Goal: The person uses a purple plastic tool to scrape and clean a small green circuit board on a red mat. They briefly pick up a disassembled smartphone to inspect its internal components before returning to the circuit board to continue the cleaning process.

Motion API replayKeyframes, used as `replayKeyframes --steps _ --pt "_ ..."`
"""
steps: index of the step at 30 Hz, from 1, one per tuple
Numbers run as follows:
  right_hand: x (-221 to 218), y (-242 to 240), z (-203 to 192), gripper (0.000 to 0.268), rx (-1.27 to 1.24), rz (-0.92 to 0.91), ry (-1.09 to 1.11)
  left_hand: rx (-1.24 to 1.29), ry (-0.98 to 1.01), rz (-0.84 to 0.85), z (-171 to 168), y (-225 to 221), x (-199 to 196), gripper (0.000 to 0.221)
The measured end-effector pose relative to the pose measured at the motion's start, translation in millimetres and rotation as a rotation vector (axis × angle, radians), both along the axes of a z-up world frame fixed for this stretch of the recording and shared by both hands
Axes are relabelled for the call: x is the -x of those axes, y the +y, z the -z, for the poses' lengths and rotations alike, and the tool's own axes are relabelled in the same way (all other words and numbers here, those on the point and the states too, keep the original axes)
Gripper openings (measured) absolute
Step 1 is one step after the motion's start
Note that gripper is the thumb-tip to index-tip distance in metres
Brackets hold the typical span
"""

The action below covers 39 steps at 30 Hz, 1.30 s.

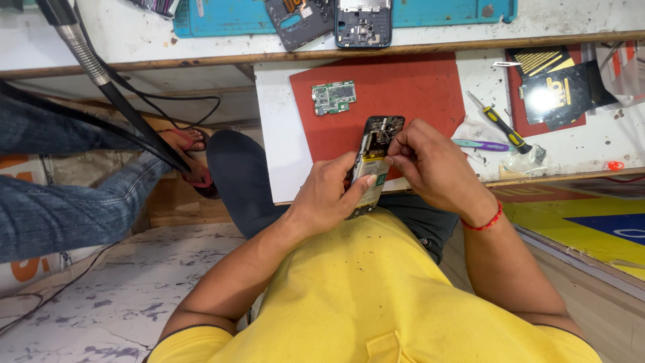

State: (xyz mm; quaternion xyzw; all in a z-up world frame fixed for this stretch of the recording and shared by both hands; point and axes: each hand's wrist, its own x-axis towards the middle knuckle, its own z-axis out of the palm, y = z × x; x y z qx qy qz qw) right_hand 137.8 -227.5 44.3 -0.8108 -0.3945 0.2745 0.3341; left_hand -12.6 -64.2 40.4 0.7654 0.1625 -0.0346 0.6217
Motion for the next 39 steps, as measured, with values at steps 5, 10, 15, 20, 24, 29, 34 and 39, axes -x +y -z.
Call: replayKeyframes --steps 5,10,15,20,24,29,34,39 --pt "11.1 -0.4 13.2 0.044 -0.490 0.297 0.597 0.170 -0.093 -0.063 7.4 0.6 2.9 0.023" --pt "11.3 -13.8 33.9 0.045 -0.642 0.326 1.017 0.117 -0.057 -0.016 8.2 -2.3 4.2 0.025" --pt "9.4 -22.3 51.4 0.032 -0.617 0.336 0.908 0.155 -0.072 -0.013 8.1 -3.5 4.1 0.025" --pt "11.7 -19.0 49.4 0.028 -0.586 0.380 0.882 0.171 -0.068 -0.005 7.7 -1.7 6.5 0.026" --pt "12.7 -16.1 47.1 0.025 -0.572 0.375 0.825 0.151 -0.054 0.002 6.4 -1.4 5.0 0.026" --pt "16.1 -17.0 46.7 0.021 -0.533 0.383 0.696 0.138 -0.051 0.019 6.6 -1.9 5.9 0.025" --pt "22.7 -12.9 48.0 0.024 -0.431 0.437 0.621 0.155 -0.044 0.009 11.0 -2.7 7.6 0.025" --pt "17.3 -17.0 43.4 0.034 -0.523 0.401 0.828 0.257 0.076 0.015 17.0 -4.9 6.0 0.025"
